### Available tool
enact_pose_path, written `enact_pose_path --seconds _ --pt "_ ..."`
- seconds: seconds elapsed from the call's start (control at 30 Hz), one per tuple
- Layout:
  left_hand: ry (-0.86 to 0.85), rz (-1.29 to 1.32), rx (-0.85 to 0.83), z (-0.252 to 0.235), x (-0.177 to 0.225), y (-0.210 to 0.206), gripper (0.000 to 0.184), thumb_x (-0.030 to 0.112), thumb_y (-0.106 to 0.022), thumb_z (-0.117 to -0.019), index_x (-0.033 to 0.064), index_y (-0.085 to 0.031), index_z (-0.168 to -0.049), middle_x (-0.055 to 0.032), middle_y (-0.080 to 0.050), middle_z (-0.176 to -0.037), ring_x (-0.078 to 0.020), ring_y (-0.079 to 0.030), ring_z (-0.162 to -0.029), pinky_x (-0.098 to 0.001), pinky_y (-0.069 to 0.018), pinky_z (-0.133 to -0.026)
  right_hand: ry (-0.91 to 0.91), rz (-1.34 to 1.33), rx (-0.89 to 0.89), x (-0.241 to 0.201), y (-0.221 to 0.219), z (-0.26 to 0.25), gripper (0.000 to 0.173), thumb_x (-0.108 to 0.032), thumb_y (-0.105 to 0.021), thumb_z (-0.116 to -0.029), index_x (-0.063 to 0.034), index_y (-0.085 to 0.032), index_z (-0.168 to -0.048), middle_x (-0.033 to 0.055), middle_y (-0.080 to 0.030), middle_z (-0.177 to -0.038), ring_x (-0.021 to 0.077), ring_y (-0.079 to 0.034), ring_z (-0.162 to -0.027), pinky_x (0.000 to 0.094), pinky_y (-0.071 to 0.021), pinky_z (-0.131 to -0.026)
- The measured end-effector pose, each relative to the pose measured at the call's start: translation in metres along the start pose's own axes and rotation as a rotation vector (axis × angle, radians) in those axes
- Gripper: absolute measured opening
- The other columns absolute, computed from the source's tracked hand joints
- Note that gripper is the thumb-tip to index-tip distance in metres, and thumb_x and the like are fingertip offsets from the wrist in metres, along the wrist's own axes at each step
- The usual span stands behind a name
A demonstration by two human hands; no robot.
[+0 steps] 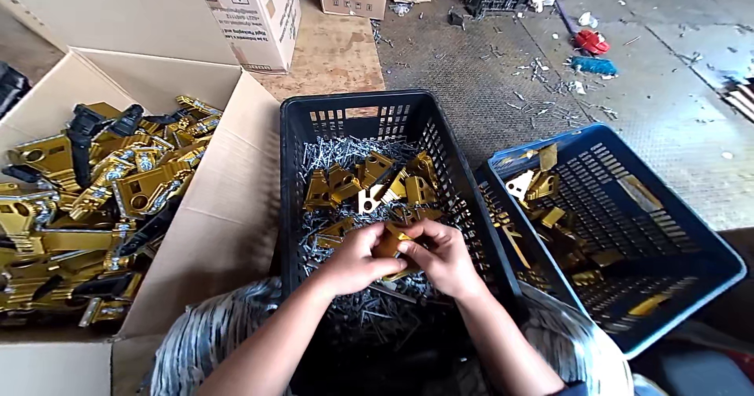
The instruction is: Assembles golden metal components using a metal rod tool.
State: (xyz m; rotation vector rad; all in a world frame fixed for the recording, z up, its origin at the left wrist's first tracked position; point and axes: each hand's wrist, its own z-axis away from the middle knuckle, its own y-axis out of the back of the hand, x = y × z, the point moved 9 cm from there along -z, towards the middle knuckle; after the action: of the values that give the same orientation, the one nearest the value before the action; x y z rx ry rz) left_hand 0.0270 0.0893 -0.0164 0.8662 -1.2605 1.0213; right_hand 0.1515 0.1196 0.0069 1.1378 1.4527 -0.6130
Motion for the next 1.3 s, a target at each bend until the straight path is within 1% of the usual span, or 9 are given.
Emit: enact_pose_path --seconds 0.23,0.33,0.43,0.57,0.7,0.93,1.07,1.17,1.3 --pt "0.277 0.089 0.079 0.001 -0.011 0.017 0.031 0.007 -0.067 -0.0939 0.0020 -0.062 -0.125 -0.0079 -0.071 -0.106 -0.0136 -0.069 -0.091 -0.0309 -0.0589 -0.080 -0.343 -0.237 0.065 0.030 0.005 -0.018 0.015 -0.010 -0.061 -0.1001 -0.0001 -0.072 -0.102 0.0057 -0.072 -0.093 0.0117 -0.068 -0.085 0.0331 -0.0585 -0.082" --pt "0.361 0.206 0.390 0.005 -0.010 0.062 0.037 0.009 -0.060 -0.0998 0.0020 -0.055 -0.136 -0.0147 -0.065 -0.114 -0.0219 -0.067 -0.096 -0.0390 -0.0581 -0.082 -0.461 0.339 0.138 0.070 0.055 -0.045 0.024 -0.021 -0.067 -0.1009 -0.0035 -0.072 -0.117 0.0117 -0.074 -0.105 0.0218 -0.071 -0.094 0.0445 -0.0574 -0.088" --pt "0.116 0.465 0.903 0.021 0.010 0.151 0.034 0.012 -0.058 -0.1003 0.0027 -0.052 -0.132 -0.0122 -0.062 -0.111 -0.0210 -0.065 -0.093 -0.0409 -0.0583 -0.082 -0.690 0.805 -0.049 0.129 0.075 -0.057 0.052 -0.024 -0.076 -0.0908 -0.0073 -0.063 -0.138 0.0243 -0.066 -0.130 0.0443 -0.062 -0.121 0.0683 -0.0464 -0.101" --pt "-0.372 0.797 1.155 0.069 0.054 0.241 0.056 0.050 -0.038 -0.1083 0.0132 -0.034 -0.150 -0.0135 -0.054 -0.141 -0.0310 -0.060 -0.127 -0.0525 -0.0548 -0.101 -0.731 1.024 -0.124 0.169 0.060 -0.060 0.064 -0.021 -0.073 -0.0897 -0.0214 -0.053 -0.150 0.0199 -0.048 -0.153 0.0467 -0.049 -0.135 0.0681 -0.0483 -0.099" --pt "-0.229 0.772 1.078 0.067 0.051 0.238 0.090 0.077 -0.028 -0.0979 0.0082 -0.026 -0.156 -0.0160 -0.046 -0.153 -0.0302 -0.054 -0.135 -0.0470 -0.0518 -0.106 -0.680 0.984 -0.010 0.181 0.057 -0.070 0.052 -0.017 -0.066 -0.0949 -0.0134 -0.056 -0.146 0.0248 -0.047 -0.151 0.0480 -0.053 -0.131 0.0665 -0.0490 -0.099" --pt "0.036 0.087 0.575 0.003 0.041 0.156 0.065 0.033 -0.065 -0.0988 0.0132 -0.039 -0.156 -0.0087 -0.056 -0.146 -0.0237 -0.058 -0.129 -0.0459 -0.0522 -0.104 -0.414 0.928 0.170 0.116 0.072 -0.101 0.026 -0.017 -0.058 -0.1009 0.0018 -0.070 -0.115 0.0277 -0.069 -0.114 0.0489 -0.067 -0.107 0.0708 -0.0508 -0.089" --pt "0.042 -0.062 0.347 -0.013 0.030 0.114 0.100 0.027 -0.084 -0.0824 0.0147 -0.024 -0.162 -0.0123 -0.054 -0.148 -0.0255 -0.057 -0.130 -0.0457 -0.0513 -0.104 -0.039 0.220 0.013 0.029 0.019 -0.104 0.013 -0.005 -0.054 -0.0981 -0.0018 -0.067 -0.100 0.0054 -0.066 -0.079 0.0132 -0.063 -0.065 0.0329 -0.0563 -0.060" --pt "-0.005 0.064 0.239 -0.013 0.032 0.097 0.046 0.014 -0.075 -0.0914 0.0093 -0.059 -0.134 -0.0056 -0.072 -0.116 -0.0168 -0.071 -0.102 -0.0366 -0.0613 -0.088 -0.029 -0.235 -0.115 0.009 -0.036 -0.108 0.017 0.003 -0.053 -0.0935 -0.0030 -0.069 -0.096 -0.0004 -0.071 -0.078 0.0066 -0.065 -0.065 0.0269 -0.0581 -0.061" --pt "0.195 0.093 0.457 -0.008 0.018 0.116 0.032 0.026 -0.061 -0.1034 0.0029 -0.062 -0.126 -0.0118 -0.072 -0.113 -0.0243 -0.073 -0.100 -0.0428 -0.0626 -0.081 -0.278 0.226 -0.251 0.081 -0.073 -0.104 0.018 -0.015 -0.072 -0.0951 -0.0003 -0.072 -0.104 0.0096 -0.071 -0.087 0.0178 -0.067 -0.072 0.0391 -0.0584 -0.069"
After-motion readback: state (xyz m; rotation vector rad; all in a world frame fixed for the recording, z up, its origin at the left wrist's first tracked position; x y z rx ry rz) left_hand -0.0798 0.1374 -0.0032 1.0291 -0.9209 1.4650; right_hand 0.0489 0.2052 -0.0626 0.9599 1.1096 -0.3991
